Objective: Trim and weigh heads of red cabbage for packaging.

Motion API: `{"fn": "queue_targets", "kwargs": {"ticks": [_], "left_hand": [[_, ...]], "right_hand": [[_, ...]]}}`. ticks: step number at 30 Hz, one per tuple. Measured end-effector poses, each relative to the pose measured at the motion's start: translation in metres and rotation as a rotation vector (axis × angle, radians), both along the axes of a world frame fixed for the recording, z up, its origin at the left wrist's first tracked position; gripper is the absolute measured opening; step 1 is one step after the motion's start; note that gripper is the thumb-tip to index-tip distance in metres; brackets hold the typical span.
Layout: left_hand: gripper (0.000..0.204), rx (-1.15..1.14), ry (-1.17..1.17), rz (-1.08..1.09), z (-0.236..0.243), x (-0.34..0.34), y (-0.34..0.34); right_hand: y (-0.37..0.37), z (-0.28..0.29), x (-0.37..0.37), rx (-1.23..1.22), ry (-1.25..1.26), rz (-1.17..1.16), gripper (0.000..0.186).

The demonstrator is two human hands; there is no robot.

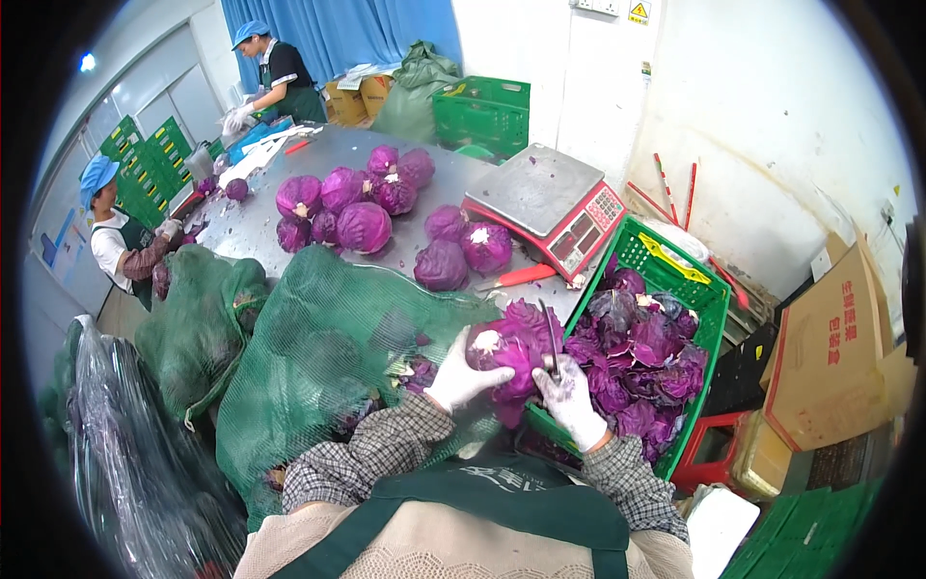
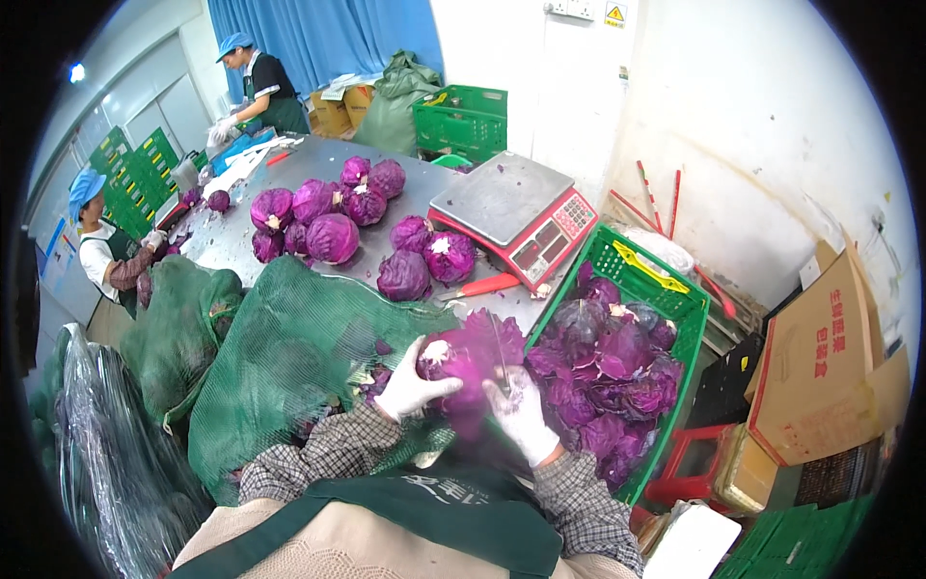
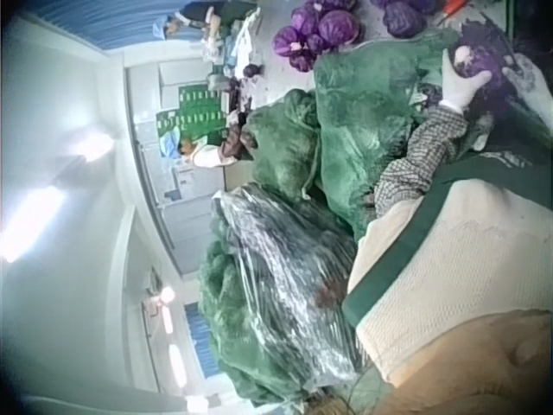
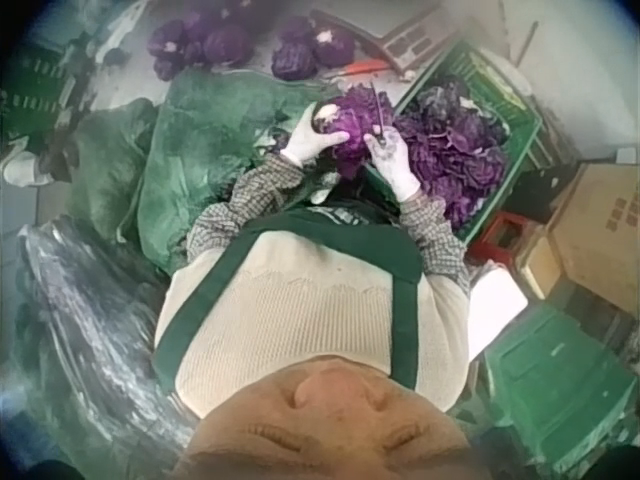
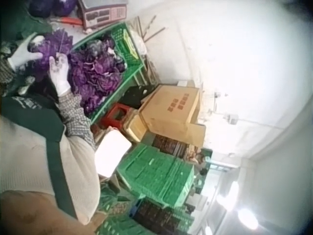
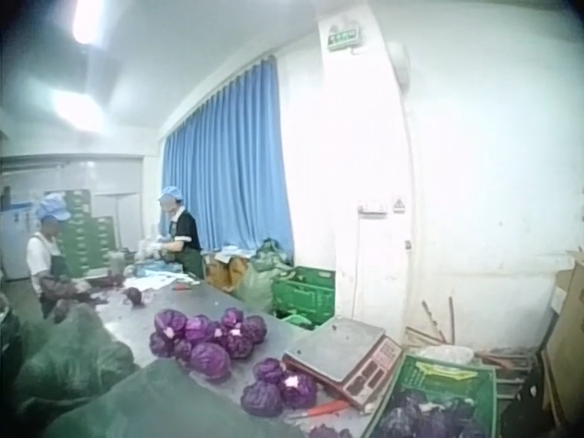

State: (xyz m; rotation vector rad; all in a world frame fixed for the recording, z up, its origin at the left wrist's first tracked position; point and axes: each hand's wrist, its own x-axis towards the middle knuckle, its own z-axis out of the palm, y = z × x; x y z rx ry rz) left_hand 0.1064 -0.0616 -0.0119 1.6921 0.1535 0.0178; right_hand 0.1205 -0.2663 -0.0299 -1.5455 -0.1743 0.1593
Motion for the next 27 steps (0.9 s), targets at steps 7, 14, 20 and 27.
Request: {"fn": "queue_targets", "kwargs": {"ticks": [7,14,20,27], "left_hand": [[0.130,0.891,-0.164,-0.239,0.037,-0.001,0.009],[0.133,0.919,-0.171,-0.241,0.039,0.001,-0.001],[0.132,0.925,-0.161,-0.252,0.037,0.003,0.003],[0.126,0.965,-0.187,-0.291,0.037,0.011,0.006]], "right_hand": [[-0.005,0.002,-0.016,-0.054,0.237,0.062,0.035],[-0.002,-0.004,0.001,-0.393,-0.272,0.138,0.049],[-0.006,0.005,0.008,-0.599,-0.280,0.211,0.053],[-0.003,0.015,0.013,-0.828,-0.312,0.269,0.056]]}}
